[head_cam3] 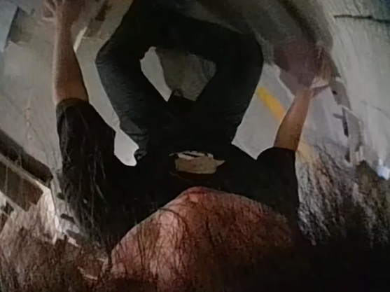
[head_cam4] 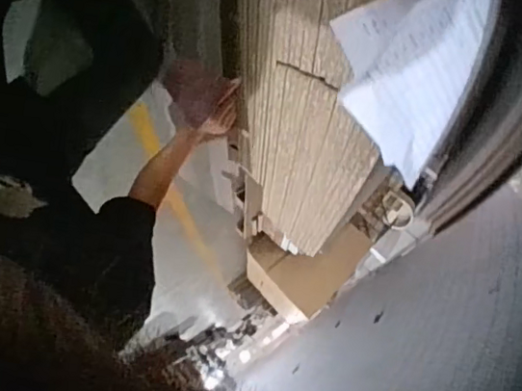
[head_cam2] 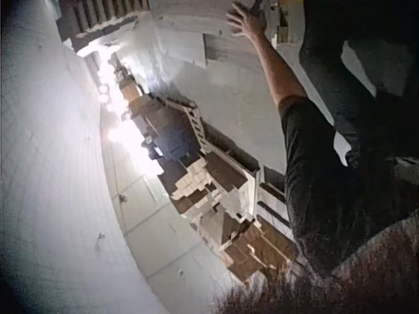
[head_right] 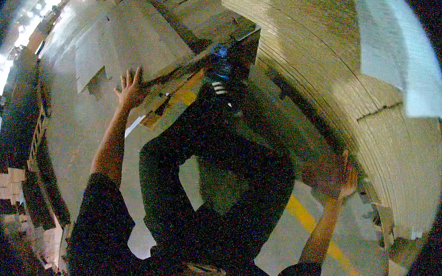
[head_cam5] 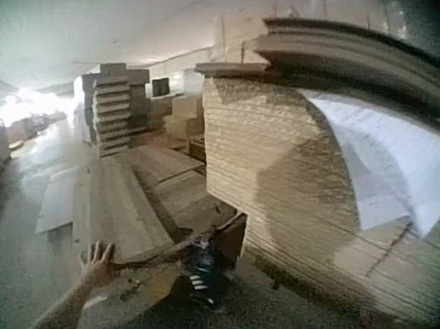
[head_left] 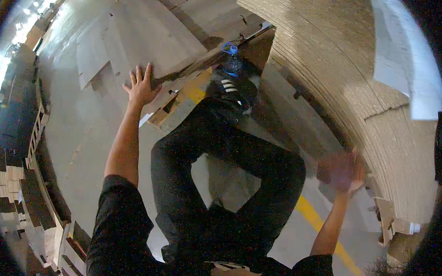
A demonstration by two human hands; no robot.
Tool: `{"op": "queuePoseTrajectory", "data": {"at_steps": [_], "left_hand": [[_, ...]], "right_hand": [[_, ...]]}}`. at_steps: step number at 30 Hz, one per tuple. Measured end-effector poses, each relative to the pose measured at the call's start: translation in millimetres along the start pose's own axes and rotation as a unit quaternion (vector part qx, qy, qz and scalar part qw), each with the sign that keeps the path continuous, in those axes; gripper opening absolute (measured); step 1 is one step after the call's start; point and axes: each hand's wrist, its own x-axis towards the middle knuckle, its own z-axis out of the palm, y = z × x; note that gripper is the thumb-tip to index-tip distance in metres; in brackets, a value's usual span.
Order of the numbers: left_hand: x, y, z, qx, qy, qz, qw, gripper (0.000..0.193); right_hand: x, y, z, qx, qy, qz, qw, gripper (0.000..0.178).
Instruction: Using sandpaper to smooth the edges of a large piece of wood or particle board in a warehouse or manufacturing setting.
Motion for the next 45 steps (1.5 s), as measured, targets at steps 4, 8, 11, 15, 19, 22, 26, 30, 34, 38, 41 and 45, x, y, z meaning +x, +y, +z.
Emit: {"op": "queuePoseTrajectory", "data": {"at_steps": [4,8,11,15,19,22,26,30,34,38,41,45], "left_hand": [[-11,-30,16,-0.021,0.081,-0.008,0.996,0.073],[-17,-27,20,-0.017,0.111,0.000,0.994,0.066],[-14,-10,20,-0.023,0.120,-0.001,0.993,0.063],[-16,-8,21,0.002,0.151,0.010,0.989,0.064],[-16,0,24,0.048,0.134,0.027,0.990,0.066],[-16,10,29,0.153,0.185,0.094,0.966,0.065],[-42,42,8,0.097,0.129,0.172,0.972,0.054],[-106,93,-17,0.082,0.106,0.232,0.963,0.053],[-173,126,-67,0.027,0.087,0.253,0.963,0.046],[-175,94,-85,-0.255,-0.014,0.291,0.922,0.035],[-138,30,-46,-0.347,0.326,0.012,0.879,0.032],[-113,-34,40,-0.430,0.150,-0.186,0.871,0.043]], "right_hand": [[8,-50,34,0.086,-0.002,0.016,0.996,0.057],[11,-40,58,0.186,0.001,0.033,0.982,0.054],[6,-8,73,0.243,-0.004,0.046,0.969,0.052],[-8,-14,92,0.311,-0.010,0.069,0.948,0.049],[-32,-24,94,0.362,-0.005,0.096,0.927,0.046],[-34,-41,81,0.386,0.000,0.108,0.916,0.044],[-2,-143,19,0.247,0.080,0.011,0.966,0.050],[-4,-239,8,0.484,-0.220,0.158,0.832,0.062],[2,-361,4,0.735,-0.289,0.397,0.467,0.057],[24,-408,-9,0.759,-0.209,0.496,0.365,0.060],[39,-419,-13,0.776,-0.200,0.488,0.346,0.052],[64,-426,-35,0.761,-0.255,0.467,0.372,0.050]]}}
